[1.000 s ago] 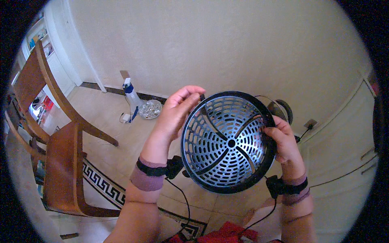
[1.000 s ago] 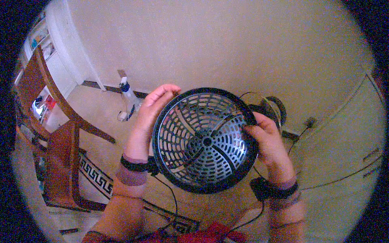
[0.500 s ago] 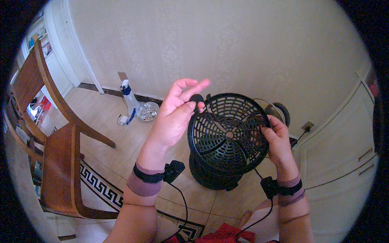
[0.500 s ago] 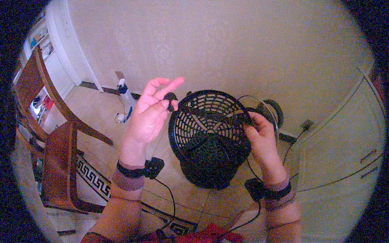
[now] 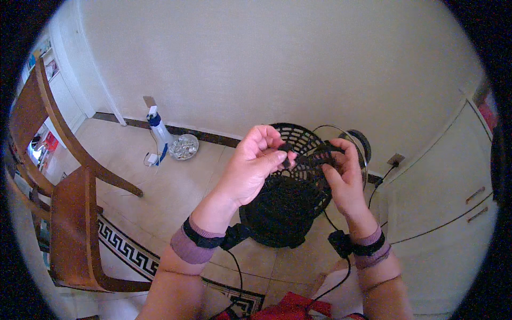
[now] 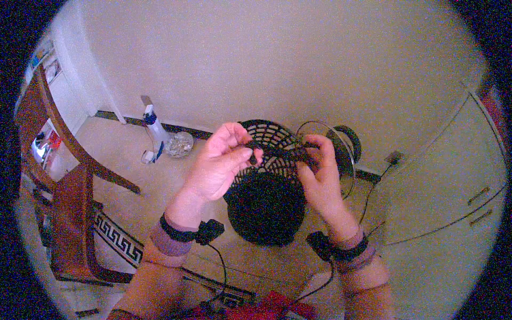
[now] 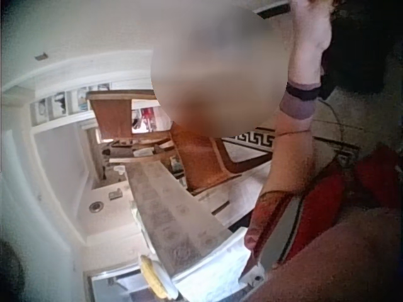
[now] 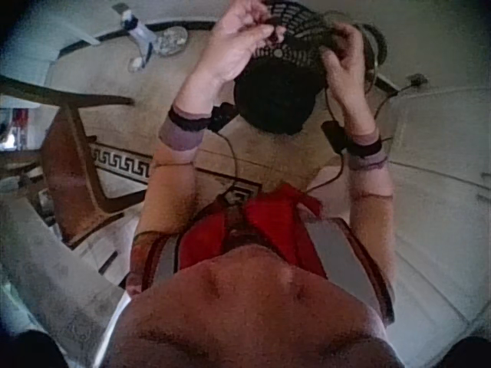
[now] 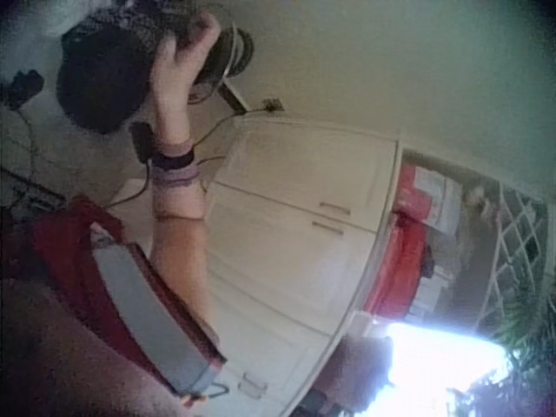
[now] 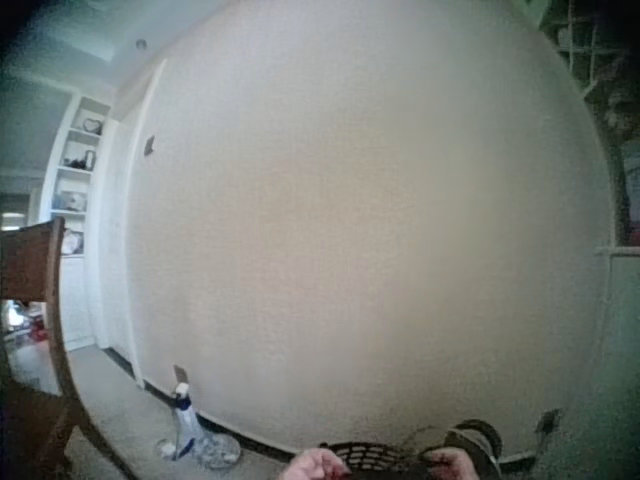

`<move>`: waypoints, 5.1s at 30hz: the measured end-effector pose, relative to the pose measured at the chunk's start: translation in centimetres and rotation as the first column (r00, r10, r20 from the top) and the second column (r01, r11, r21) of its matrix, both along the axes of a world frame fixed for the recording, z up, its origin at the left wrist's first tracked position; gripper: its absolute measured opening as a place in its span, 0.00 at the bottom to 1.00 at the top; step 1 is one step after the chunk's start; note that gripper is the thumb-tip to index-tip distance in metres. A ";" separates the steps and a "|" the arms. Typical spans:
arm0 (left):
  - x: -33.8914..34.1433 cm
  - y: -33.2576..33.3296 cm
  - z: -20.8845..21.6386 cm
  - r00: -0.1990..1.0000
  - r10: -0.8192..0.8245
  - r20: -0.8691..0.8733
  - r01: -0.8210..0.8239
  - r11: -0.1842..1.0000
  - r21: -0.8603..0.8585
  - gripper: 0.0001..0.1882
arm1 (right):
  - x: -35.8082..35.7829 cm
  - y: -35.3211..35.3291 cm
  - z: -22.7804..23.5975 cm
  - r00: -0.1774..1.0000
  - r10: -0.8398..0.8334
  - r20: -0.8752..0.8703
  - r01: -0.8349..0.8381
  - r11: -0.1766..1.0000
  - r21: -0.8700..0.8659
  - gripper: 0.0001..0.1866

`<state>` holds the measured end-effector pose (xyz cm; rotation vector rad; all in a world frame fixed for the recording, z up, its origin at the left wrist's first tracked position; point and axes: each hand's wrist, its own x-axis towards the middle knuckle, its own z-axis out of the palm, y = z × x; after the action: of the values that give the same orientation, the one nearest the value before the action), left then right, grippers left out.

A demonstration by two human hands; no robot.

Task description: The person plugs a black appliance into a wall outlet and then attaches small rubber components to the edges of a circular black plastic grate.

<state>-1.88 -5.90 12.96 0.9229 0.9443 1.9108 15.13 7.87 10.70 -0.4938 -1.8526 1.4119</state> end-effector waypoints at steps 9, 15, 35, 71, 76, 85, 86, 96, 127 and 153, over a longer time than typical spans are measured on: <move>1.6 1.8 -2.5 0.946 -0.173 0.275 0.183 0.983 -0.012 0.09 | -0.5 -1.3 0.3 0.999 0.019 -0.038 -0.011 0.979 0.201 0.25; 2.6 2.2 -3.2 0.935 -0.146 0.323 0.174 0.983 -0.060 0.07 | -0.6 -1.7 0.8 0.994 0.111 0.007 -0.106 0.928 0.357 0.21; 4.4 1.6 -2.1 0.989 0.118 0.092 -0.107 0.987 -0.120 0.07 | 0.2 -3.3 1.0 0.982 -0.037 0.186 -0.110 0.687 0.718 0.14; 3.0 0.0 -0.5 0.915 -0.034 -0.403 -0.015 0.993 -0.116 0.28 | 0.1 -4.1 1.2 0.996 -0.025 -0.087 0.026 1.000 0.005 0.07; 3.4 0.1 -0.2 0.907 -0.022 -0.420 -0.008 0.998 -0.069 0.24 | 0.8 -3.8 1.7 0.996 -0.091 -0.019 0.093 0.971 0.222 0.10; 4.2 -0.1 0.3 0.924 0.048 -0.378 -0.070 0.997 -0.044 0.11 | 0.9 -4.4 2.2 0.986 -0.070 -0.152 0.092 0.986 0.139 0.07; 4.3 0.0 0.3 0.898 0.081 -0.433 -0.113 0.992 -0.050 0.11 | 0.9 -4.2 2.2 0.986 -0.067 -0.152 0.086 0.989 0.122 0.06; 5.6 -0.4 0.1 0.743 0.206 -0.637 -0.274 0.962 -0.008 0.13 | 1.2 -4.2 1.9 0.989 -0.083 -0.120 0.117 0.945 0.306 0.04; 5.5 0.1 -0.7 0.637 0.312 -0.705 -0.355 0.931 0.091 0.15 | 1.3 -4.2 3.2 0.975 -0.139 -0.175 0.223 0.557 0.800 0.11; 6.0 -0.1 0.1 0.482 0.578 -0.658 -0.448 0.808 0.382 0.12 | 1.7 -4.3 3.1 0.981 -0.094 -0.172 0.179 0.788 0.589 0.12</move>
<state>4.16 -6.04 13.03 1.7820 1.7495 2.1196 16.81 3.55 13.76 -0.1919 -1.9777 0.6680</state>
